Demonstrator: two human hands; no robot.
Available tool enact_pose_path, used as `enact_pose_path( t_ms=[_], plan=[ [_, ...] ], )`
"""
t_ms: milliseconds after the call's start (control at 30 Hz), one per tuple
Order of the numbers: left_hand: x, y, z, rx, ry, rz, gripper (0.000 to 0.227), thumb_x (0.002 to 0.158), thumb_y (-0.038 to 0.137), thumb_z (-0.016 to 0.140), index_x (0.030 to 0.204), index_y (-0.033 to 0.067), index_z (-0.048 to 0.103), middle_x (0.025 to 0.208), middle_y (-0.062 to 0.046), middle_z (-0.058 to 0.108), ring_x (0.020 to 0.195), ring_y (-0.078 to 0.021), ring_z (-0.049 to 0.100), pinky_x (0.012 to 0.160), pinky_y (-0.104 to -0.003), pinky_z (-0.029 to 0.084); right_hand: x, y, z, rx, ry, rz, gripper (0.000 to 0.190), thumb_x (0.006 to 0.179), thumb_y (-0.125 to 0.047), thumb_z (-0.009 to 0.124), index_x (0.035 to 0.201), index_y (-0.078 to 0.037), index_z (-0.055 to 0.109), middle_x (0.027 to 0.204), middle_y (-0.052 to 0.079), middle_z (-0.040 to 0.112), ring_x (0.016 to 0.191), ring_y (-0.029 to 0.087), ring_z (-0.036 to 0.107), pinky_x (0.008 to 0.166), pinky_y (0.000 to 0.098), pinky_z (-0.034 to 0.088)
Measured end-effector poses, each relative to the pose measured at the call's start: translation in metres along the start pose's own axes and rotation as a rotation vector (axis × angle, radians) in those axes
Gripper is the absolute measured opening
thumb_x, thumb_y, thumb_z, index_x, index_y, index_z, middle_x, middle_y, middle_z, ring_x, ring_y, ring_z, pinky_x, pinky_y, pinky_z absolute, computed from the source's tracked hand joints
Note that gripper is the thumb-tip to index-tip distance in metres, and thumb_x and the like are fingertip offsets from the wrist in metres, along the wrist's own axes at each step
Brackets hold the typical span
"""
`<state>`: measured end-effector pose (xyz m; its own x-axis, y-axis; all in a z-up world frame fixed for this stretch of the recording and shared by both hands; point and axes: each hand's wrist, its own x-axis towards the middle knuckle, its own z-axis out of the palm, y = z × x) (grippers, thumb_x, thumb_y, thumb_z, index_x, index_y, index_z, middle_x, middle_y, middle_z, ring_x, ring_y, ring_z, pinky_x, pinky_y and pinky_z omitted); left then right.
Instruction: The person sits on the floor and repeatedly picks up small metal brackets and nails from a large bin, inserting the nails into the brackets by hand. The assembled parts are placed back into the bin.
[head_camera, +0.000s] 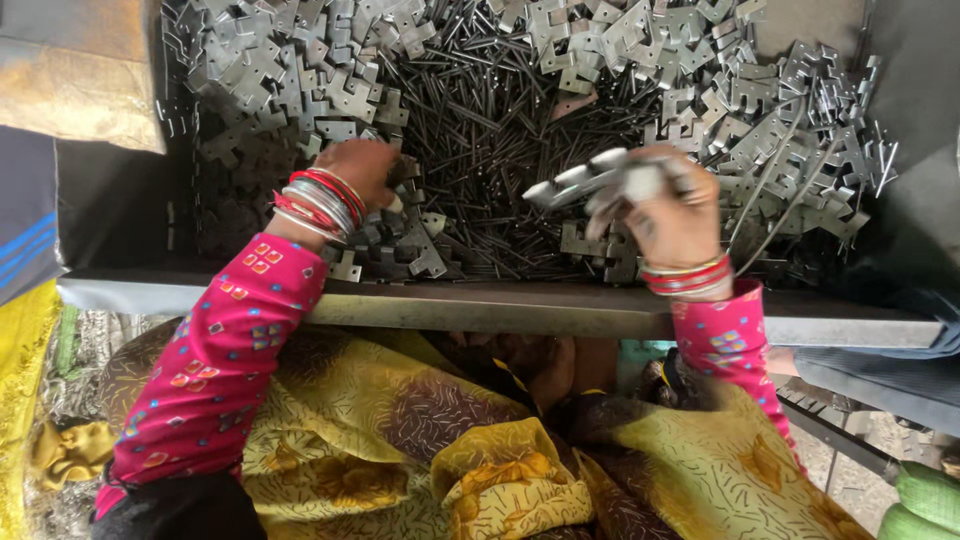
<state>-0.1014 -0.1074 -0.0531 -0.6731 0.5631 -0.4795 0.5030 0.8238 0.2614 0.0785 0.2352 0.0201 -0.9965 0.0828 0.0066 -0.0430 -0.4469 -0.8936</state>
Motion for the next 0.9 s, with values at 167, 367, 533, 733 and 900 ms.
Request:
enact_pose_path(
  t_ms=[167,367,533,733,900],
  plan=[
    [-0.003,0.008,0.003,-0.005,-0.090,0.008,0.049,0.074,0.024,0.086,0.118,0.0104,0.072,0.111,-0.021,0.072,0.109,-0.0409,0.069,0.094,-0.050,0.055,0.011,-0.020,-0.025,0.096,0.017,-0.332,0.022,0.102,-0.010,0.073,0.123,-0.005,0.066,0.103,0.010,0.073,0.083,0.026,0.072,0.074,0.0458,0.063],
    [-0.011,0.004,-0.006,-0.216,0.090,0.315,0.053,0.072,0.019,0.085,0.121,0.0078,0.068,0.104,-0.019,0.070,0.096,-0.0389,0.067,0.084,-0.050,0.054,0.003,-0.041,-0.044,0.352,0.070,-0.254,0.025,0.108,-0.026,0.065,0.124,-0.006,0.064,0.093,0.012,0.072,0.073,0.022,0.069,0.069,0.0362,0.058],
    [-0.010,0.010,-0.017,-0.787,0.028,0.255,0.028,0.095,0.021,0.075,0.106,-0.0004,0.060,0.084,-0.016,0.069,0.074,-0.0244,0.058,0.066,-0.041,0.049,0.006,-0.029,-0.030,-0.290,0.210,0.071,0.021,0.099,-0.020,0.068,0.115,-0.006,0.068,0.091,0.009,0.073,0.076,0.024,0.069,0.066,0.0400,0.057],
    [-0.007,0.015,-0.012,-0.708,0.247,0.240,0.021,0.089,0.009,0.074,0.105,0.0017,0.063,0.090,-0.011,0.075,0.071,-0.0183,0.067,0.063,-0.032,0.052,0.016,0.027,0.013,-1.611,-0.419,0.065,0.032,0.082,-0.031,0.085,0.095,-0.005,0.071,0.077,0.017,0.069,0.073,0.037,0.069,0.066,0.0447,0.054],
    [-0.006,0.012,-0.016,-0.746,0.415,0.338,0.012,0.095,0.009,0.074,0.105,0.0074,0.071,0.093,-0.010,0.077,0.075,-0.0166,0.070,0.066,-0.029,0.056,0.017,0.023,0.007,-1.420,-0.332,-0.144,0.020,0.085,-0.018,0.077,0.098,-0.003,0.072,0.085,0.017,0.072,0.072,0.034,0.070,0.065,0.0423,0.055]
  ],
)
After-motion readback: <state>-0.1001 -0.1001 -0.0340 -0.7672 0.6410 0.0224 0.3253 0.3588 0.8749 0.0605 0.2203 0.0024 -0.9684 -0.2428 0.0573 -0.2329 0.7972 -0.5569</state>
